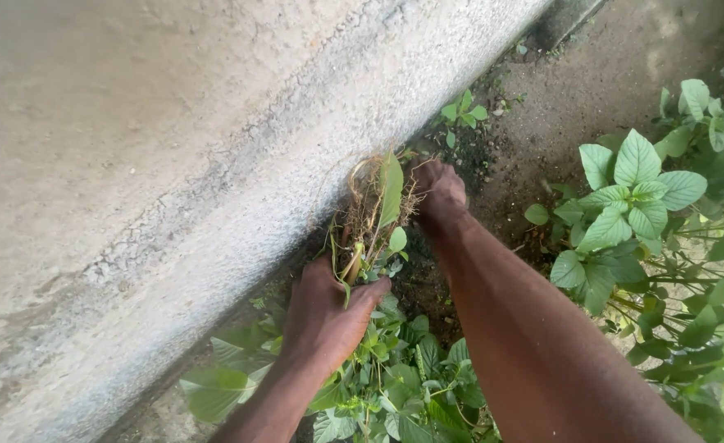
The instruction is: Harvesting green leafy vegetables from a garden patch and placing them into a plastic bag.
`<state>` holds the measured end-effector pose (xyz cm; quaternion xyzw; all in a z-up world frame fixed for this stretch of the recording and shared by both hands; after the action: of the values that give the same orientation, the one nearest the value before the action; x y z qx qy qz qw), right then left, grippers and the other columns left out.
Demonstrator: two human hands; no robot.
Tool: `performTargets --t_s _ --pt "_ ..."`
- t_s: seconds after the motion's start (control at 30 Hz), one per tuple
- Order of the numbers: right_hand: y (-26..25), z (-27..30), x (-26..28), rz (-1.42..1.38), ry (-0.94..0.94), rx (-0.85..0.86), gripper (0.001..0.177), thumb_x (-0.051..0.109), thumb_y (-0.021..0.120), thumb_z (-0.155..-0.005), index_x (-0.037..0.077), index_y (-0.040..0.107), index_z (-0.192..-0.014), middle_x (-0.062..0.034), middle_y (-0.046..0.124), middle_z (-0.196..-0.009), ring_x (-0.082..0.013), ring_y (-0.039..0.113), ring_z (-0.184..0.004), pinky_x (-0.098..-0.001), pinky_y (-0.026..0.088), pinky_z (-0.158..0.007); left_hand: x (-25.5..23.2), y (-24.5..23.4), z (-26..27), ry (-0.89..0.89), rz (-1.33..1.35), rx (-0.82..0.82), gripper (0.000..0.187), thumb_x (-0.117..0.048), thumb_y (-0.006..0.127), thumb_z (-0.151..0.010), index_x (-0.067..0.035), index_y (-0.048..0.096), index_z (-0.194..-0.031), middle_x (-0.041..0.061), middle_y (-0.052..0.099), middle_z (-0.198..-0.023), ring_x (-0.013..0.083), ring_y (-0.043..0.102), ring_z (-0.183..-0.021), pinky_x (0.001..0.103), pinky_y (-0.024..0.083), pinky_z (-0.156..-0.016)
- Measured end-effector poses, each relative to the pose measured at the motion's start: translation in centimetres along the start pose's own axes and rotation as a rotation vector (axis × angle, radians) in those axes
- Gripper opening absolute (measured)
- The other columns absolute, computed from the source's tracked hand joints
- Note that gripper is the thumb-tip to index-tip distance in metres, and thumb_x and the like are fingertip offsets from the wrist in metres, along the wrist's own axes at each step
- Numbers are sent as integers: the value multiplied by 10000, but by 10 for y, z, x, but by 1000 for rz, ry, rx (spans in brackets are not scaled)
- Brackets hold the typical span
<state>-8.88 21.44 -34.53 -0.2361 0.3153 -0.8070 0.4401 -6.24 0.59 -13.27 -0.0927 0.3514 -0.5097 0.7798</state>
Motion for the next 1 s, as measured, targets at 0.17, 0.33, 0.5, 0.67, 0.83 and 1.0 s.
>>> performTargets --t_s 0.17,0.33,0.5,0.67,0.83,1.0 --pt "10 1 -6 -210 -17 -48 910 56 804 -848 140 274 -1583 -133 438 -1370 -271 471 -1158 -396 458 -1032 -7 -2 -4 119 25 -46 280 -308 754 -842 -111 734 -1040 102 804 -890 213 778 -766 416 618 -779" --pt "34 47 4 -122 -140 -69 536 115 717 -913 62 472 -1388 -135 536 -1235 -253 519 -1026 -395 492 -957 5 1 0 14 -6 -10 336 -386 735 -878 -70 709 -988 117 758 -829 222 730 -684 409 629 -706" --pt "18 114 24 30 -241 -58 210 232 578 -1035 90 701 -1128 -85 693 -1031 -197 606 -832 -366 562 -850 7 -4 5 -52 26 -38 368 -398 773 -860 -53 677 -944 85 682 -770 202 633 -621 421 600 -640" --pt "-46 225 -11 -935 206 36 340 227 360 -1082 148 579 -1329 -123 717 -1003 -217 625 -688 -453 598 -655 -1 -1 30 -153 54 35 442 -419 773 -833 -12 728 -1000 151 738 -902 254 682 -726 415 608 -678" --pt "-62 283 -26 -1062 201 -202 489 268 246 -1094 46 604 -1342 -191 719 -1009 -235 653 -709 -432 570 -674 -29 8 47 -123 132 146 1028 -584 804 -786 13 365 -1498 288 464 -1507 376 550 -1352 534 477 -1095" --pt "-121 352 11 -1110 358 -91 481 273 284 -1106 78 419 -1525 -231 728 -955 -378 651 -791 -529 593 -741 -71 26 71 -48 287 445 1186 -882 478 -640 -265 268 -1631 152 127 -1714 384 91 -1573 757 112 -1173"
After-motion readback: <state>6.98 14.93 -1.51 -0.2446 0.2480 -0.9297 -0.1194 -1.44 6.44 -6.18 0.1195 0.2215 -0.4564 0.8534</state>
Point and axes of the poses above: each hand's wrist, its own z-axis away from the middle knuckle, its own y-axis out of the palm, x = y × z, the point moved 9 cm from there along -z, towards the middle knuckle
